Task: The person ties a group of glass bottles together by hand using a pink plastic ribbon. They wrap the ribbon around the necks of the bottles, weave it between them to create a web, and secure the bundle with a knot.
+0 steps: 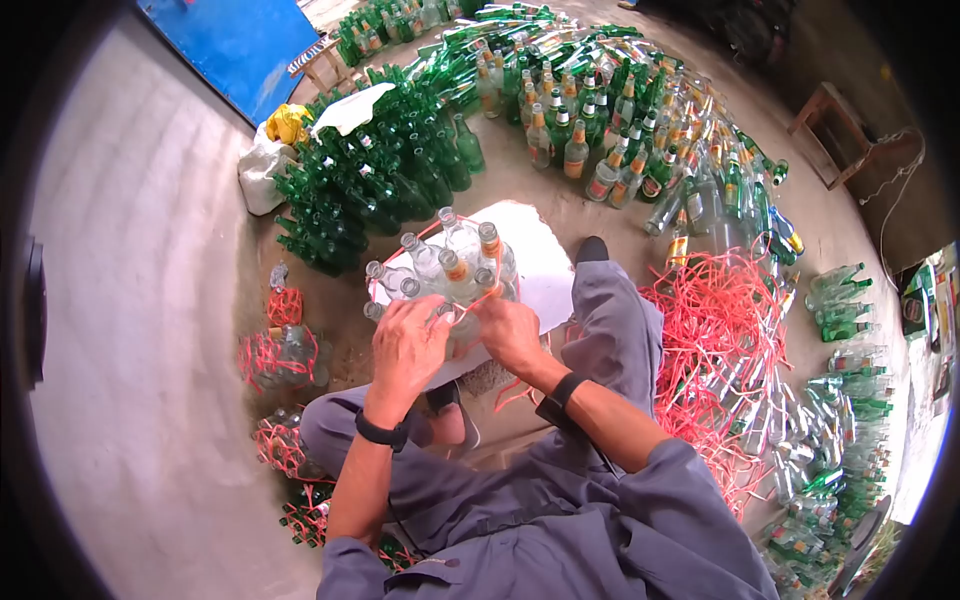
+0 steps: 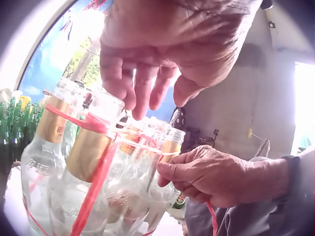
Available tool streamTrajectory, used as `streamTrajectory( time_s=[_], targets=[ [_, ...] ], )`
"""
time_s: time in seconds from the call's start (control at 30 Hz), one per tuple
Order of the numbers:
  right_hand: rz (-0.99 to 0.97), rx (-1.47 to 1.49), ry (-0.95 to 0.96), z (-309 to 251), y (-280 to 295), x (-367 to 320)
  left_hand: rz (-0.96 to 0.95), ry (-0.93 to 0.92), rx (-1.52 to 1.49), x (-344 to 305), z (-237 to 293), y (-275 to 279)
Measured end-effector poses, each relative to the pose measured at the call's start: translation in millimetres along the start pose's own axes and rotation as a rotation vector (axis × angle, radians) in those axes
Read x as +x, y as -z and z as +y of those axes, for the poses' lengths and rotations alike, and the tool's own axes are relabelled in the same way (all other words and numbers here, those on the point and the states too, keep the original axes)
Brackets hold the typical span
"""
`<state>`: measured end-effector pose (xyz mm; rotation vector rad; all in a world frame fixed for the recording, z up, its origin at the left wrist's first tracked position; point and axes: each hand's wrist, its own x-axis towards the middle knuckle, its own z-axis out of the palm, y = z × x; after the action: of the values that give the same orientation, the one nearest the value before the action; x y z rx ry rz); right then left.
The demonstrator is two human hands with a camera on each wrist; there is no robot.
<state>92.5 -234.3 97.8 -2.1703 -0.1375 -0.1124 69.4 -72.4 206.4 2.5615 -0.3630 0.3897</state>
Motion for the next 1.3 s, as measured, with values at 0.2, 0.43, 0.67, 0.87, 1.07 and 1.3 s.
streamTrajectory(
  time_s=[0.2, 0.43, 0.67, 0.87, 1.07, 1.3],
  targets=[
    [-0.067, -0.117, -0.161, 21.5, -5.0, -0.5, -0.205, -0.072, -0.146, 20.3, -15.4, -30.4],
    [-0.065, -0.098, -0.349, 11.9, -8.9, 3.8, -0.497, -0.09, -0.104, 39.9, -14.1, -23.4],
    [-0.083, -0.006, -0.401, 15.8, -11.9, 4.4, -0.582, -0.229, -0.07, 47.5, -17.7, -20.0],
    [-0.092, 0.072, -0.368, 16.1, -10.0, -1.8, -0.489, -0.394, 0.151, 45.0, -3.8, -14.7],
    [-0.107, 0.102, -0.347, 22.2, -16.3, -6.2, -0.516, -0.462, 0.312, 50.9, -3.3, -11.7],
    [-0.148, 0.179, -0.301, 19.4, -9.7, -6.5, -0.482, -0.537, 0.432, 60.5, -4.8, -12.1]
  ],
)
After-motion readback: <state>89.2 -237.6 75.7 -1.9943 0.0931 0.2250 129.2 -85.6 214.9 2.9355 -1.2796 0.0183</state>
